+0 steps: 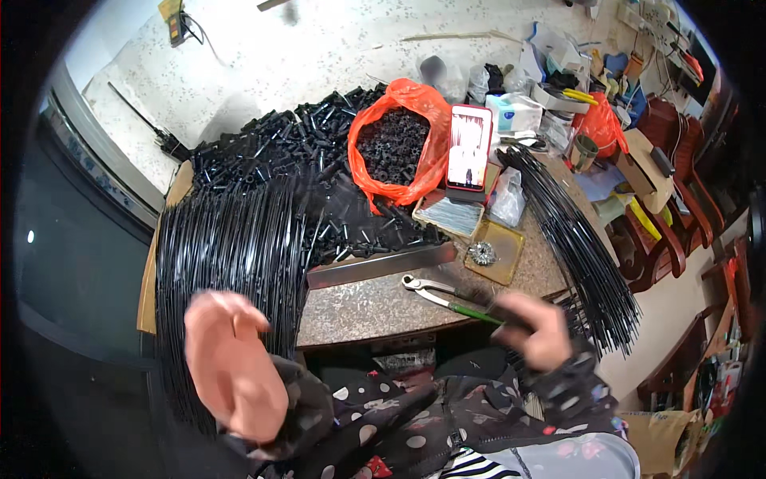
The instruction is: Assembling and securing bundles of black cables using plastic connectors and pliers at a workbench.
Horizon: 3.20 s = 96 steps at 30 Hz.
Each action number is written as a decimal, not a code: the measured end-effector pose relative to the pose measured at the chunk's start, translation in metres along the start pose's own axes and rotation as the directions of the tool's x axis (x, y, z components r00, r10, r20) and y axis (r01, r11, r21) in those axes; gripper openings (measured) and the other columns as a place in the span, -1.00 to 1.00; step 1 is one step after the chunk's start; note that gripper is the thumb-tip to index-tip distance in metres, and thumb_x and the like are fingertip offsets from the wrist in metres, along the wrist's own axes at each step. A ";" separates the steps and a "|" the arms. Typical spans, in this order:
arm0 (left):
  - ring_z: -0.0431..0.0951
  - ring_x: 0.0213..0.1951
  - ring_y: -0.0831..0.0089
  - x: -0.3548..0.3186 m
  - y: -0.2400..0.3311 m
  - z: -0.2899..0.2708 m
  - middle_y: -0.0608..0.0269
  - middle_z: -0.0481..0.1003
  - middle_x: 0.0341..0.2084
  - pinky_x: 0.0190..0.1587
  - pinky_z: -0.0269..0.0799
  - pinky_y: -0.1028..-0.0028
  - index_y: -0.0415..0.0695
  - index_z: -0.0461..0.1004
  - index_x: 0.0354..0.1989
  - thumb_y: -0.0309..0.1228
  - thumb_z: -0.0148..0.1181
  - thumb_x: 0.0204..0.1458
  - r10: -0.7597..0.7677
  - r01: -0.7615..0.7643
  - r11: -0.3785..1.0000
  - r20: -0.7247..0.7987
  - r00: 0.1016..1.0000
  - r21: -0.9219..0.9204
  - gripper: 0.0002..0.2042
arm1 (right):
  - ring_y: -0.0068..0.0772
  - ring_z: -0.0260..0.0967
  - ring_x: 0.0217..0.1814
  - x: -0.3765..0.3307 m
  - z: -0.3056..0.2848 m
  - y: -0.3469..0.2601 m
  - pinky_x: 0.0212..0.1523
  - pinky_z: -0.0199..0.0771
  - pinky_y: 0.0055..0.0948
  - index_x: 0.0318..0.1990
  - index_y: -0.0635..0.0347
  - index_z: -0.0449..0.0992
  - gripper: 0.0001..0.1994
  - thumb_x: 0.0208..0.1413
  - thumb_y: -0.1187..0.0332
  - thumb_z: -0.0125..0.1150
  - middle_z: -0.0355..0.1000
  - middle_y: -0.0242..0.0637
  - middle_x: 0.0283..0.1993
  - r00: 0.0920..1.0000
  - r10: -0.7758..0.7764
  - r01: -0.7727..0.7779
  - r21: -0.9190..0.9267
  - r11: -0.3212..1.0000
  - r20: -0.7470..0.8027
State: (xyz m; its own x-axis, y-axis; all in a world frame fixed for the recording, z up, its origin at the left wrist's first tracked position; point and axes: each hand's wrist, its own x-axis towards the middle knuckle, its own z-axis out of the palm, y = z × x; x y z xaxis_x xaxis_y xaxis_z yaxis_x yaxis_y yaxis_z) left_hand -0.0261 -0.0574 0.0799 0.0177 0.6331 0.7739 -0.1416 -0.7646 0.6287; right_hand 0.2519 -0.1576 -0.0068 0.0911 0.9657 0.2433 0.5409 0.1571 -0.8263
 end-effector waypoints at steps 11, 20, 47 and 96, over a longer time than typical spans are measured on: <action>0.20 -0.73 0.59 0.030 0.033 0.029 0.41 0.18 -0.78 -0.66 0.02 0.58 0.01 0.18 -0.75 -0.52 -0.23 -0.04 0.788 0.300 0.415 0.504 0.354 -0.859 -0.74 | -0.01 0.25 -0.10 -0.007 -0.171 0.189 -0.06 0.22 -0.23 -0.01 0.18 0.32 -0.50 -0.07 0.07 0.10 0.35 -0.04 -0.22 0.831 0.213 -0.543 -0.664 0.515 -0.514; 0.29 -0.66 0.51 0.030 0.047 0.014 0.33 0.26 -0.72 -0.59 0.15 0.54 -0.03 0.24 -0.63 -0.49 -0.19 -0.03 0.776 0.333 0.485 0.574 0.262 -0.809 -0.84 | -0.06 0.18 0.00 -0.007 -0.148 0.198 0.02 0.15 -0.25 -0.08 0.24 0.37 -0.45 -0.03 -0.08 -0.03 0.29 -0.08 -0.08 0.812 0.315 -0.583 -0.668 0.462 -0.491; 0.39 -0.52 0.31 -0.070 -0.177 -0.230 0.25 0.40 -0.55 -0.50 0.30 0.39 -0.06 0.43 -0.56 -0.28 0.16 -0.38 -0.276 -0.266 -0.569 0.123 0.953 0.778 -0.82 | -0.08 0.17 0.00 0.041 0.102 0.068 -0.05 0.21 -0.22 -0.27 0.19 0.43 -0.73 -0.22 0.42 0.19 0.33 -0.21 -0.15 0.835 -0.457 0.549 -0.412 0.728 0.306; 0.42 -0.28 0.10 -0.038 -0.164 -0.241 0.00 0.40 -0.38 -0.26 0.35 0.25 -0.21 0.37 -0.39 -0.18 0.20 -0.19 -0.526 -0.059 -0.237 -0.077 0.847 0.970 -0.66 | -0.18 0.21 -0.03 0.047 0.084 0.104 -0.09 0.20 -0.28 -0.33 0.08 0.49 -0.77 -0.25 0.53 0.13 0.39 -0.38 -0.13 0.946 -0.299 0.321 -0.462 0.827 0.124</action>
State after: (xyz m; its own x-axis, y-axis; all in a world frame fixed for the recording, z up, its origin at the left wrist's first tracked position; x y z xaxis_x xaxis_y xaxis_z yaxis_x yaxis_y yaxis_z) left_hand -0.2425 0.0728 -0.0710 0.0133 0.9478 0.3186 0.9924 0.0266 -0.1204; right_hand 0.2419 -0.0787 -0.1239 -0.1792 0.8926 0.4138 0.8624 0.3449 -0.3706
